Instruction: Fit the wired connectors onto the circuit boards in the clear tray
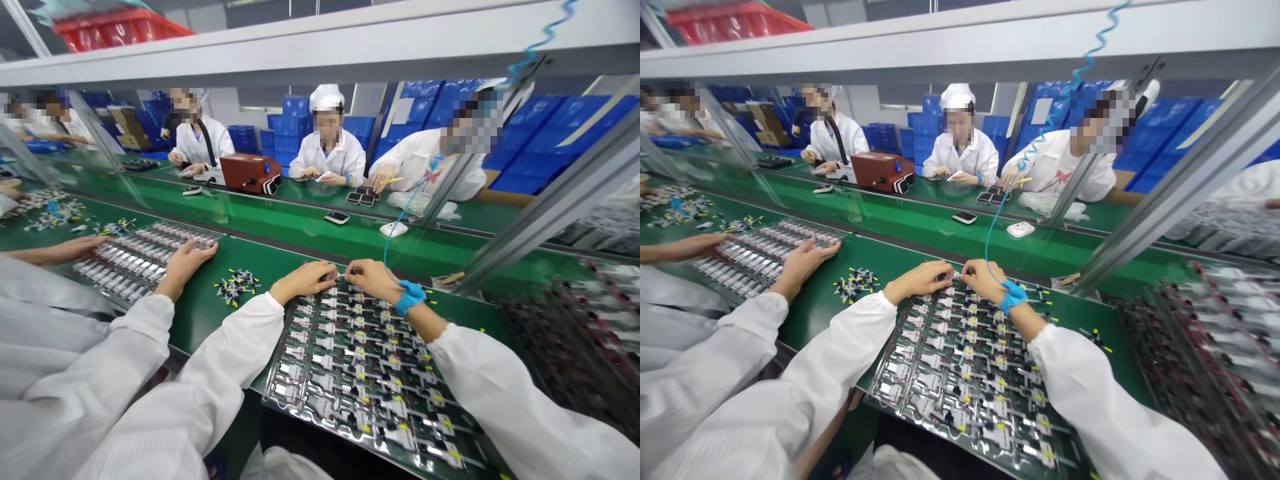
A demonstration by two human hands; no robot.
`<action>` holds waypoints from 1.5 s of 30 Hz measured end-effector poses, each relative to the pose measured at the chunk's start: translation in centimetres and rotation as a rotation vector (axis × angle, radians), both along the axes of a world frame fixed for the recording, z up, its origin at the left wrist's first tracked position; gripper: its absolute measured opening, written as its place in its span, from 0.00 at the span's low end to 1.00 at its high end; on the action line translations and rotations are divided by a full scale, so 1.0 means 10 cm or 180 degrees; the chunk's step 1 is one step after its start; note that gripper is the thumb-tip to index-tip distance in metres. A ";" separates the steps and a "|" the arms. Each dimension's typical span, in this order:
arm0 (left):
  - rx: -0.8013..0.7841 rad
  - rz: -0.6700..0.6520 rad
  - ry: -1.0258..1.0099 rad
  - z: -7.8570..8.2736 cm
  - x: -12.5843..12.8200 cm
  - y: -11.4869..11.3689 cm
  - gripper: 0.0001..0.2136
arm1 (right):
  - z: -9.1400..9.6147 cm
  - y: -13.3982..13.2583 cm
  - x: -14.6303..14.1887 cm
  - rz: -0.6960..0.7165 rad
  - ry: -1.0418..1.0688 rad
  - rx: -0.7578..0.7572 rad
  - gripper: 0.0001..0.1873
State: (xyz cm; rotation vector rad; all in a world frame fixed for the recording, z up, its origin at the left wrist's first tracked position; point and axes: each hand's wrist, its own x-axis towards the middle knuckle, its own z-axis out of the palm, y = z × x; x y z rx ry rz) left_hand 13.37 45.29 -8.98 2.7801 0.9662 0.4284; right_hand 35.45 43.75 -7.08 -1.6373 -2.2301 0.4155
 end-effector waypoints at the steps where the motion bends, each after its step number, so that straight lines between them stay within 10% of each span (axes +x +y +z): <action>1: -0.0055 0.0014 -0.0055 -0.01 0.00 0.02 0.06 | -0.05 0.02 -0.04 -0.0038 -0.0012 0.0001 0.08; 45: 0.0015 0.0598 0.0134 -0.16 0.11 0.07 0.13 | -0.25 0.02 -0.21 -0.0134 0.0262 -0.0103 0.09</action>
